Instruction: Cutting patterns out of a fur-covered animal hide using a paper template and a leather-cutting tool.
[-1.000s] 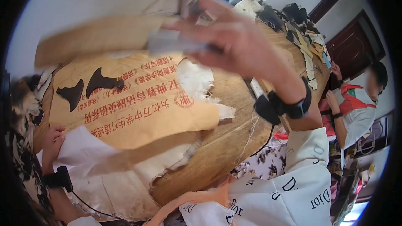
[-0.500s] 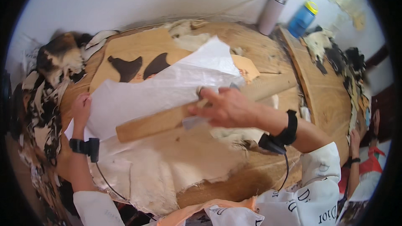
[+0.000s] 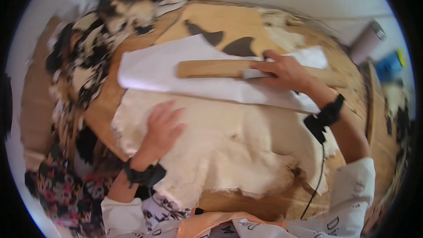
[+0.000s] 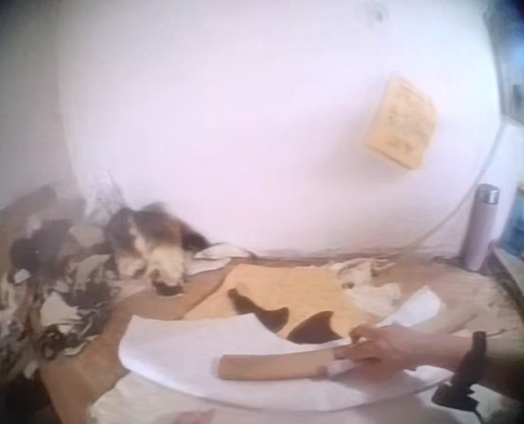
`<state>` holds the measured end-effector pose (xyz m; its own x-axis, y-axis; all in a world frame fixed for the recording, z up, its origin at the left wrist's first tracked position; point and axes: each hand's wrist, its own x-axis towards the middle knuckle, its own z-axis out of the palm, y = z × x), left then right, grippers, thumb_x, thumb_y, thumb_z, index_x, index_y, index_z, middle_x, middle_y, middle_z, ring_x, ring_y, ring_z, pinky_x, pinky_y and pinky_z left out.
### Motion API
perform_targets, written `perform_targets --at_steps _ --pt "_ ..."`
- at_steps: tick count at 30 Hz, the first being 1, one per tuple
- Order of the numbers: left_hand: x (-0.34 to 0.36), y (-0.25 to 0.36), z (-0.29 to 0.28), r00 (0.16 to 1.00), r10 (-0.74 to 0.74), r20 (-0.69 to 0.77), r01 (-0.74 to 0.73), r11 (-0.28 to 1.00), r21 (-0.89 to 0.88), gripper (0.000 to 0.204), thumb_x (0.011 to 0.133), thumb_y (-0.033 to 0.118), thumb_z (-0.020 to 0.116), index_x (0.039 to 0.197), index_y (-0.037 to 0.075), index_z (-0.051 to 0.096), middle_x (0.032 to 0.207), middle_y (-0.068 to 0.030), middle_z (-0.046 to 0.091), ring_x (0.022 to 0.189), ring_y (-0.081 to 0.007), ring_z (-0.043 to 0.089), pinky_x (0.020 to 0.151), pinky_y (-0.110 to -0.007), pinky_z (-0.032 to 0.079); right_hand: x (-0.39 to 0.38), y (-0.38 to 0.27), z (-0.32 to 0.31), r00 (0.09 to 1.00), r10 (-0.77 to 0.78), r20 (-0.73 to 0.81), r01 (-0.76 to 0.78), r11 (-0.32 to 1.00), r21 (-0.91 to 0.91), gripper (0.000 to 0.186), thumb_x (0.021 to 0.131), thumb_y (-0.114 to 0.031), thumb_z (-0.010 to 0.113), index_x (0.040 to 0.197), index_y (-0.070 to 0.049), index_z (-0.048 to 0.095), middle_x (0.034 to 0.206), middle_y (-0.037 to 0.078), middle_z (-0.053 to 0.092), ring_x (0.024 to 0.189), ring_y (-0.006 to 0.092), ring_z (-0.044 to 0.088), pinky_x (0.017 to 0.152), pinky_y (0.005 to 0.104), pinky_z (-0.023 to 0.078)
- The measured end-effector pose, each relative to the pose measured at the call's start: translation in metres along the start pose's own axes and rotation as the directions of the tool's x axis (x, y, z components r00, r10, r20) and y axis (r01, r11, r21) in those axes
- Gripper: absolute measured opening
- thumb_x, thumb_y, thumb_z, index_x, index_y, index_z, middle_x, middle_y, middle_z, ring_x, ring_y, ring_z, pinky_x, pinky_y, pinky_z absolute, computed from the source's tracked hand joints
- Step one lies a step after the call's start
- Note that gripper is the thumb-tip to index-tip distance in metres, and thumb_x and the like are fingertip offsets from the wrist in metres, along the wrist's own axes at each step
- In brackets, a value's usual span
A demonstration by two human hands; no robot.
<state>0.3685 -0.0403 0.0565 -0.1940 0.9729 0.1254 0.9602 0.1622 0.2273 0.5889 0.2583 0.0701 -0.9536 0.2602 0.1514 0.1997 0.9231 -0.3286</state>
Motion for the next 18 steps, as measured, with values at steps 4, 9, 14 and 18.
perform_targets --at_steps 4,9,14,18 --pt "-0.019 0.032 -0.013 0.964 -0.193 0.181 0.191 0.981 0.033 0.042 0.084 0.033 0.051 0.121 0.015 0.047 0.135 -0.0129 0.033 0.121 -0.0393 0.028 0.094 -0.056 0.026 0.003 -0.005 0.012 0.999 -0.049 -0.008 0.049 0.998 0.044 0.041 0.066 -0.013 0.066 0.107 -0.015 0.061 0.102 0.013 0.052 0.071 0.0276 0.06 0.063 0.035 0.048" --pt "-0.03 0.06 -0.014 0.962 -0.148 0.23 0.159 0.987 -0.029 0.041 0.086 0.033 0.049 0.121 0.013 0.047 0.134 -0.0137 0.035 0.122 -0.0404 0.028 0.095 -0.055 0.025 -0.013 -0.023 -0.008 0.999 -0.003 -0.036 0.002 1.0 -0.012 0.038 0.065 -0.01 0.065 0.103 -0.012 0.062 0.106 0.013 0.051 0.073 0.0293 0.059 0.065 0.0357 0.048" --pt "-0.022 0.086 -0.009 0.983 -0.03 0.182 0.061 0.983 -0.171 0.046 0.087 0.034 0.046 0.117 -0.001 0.048 0.129 -0.0192 0.04 0.119 -0.0394 0.034 0.097 -0.051 0.024 -0.068 -0.007 -0.031 0.991 -0.006 -0.135 0.009 1.0 0.021 0.023 0.065 -0.01 0.06 0.088 -0.008 0.064 0.076 0.012 0.059 0.063 0.0292 0.057 0.057 0.0372 0.045" --pt "0.008 0.15 -0.014 0.954 0.024 0.3 0.051 0.97 -0.239 0.046 0.088 0.034 0.045 0.117 -0.002 0.047 0.13 -0.0193 0.039 0.122 -0.0351 0.033 0.097 -0.051 0.024 -0.138 -0.001 -0.076 0.982 0.147 -0.122 -0.144 0.989 0.038 0.022 0.065 -0.01 0.059 0.086 -0.007 0.063 0.062 0.011 0.056 0.058 0.0296 0.055 0.055 0.038 0.044"
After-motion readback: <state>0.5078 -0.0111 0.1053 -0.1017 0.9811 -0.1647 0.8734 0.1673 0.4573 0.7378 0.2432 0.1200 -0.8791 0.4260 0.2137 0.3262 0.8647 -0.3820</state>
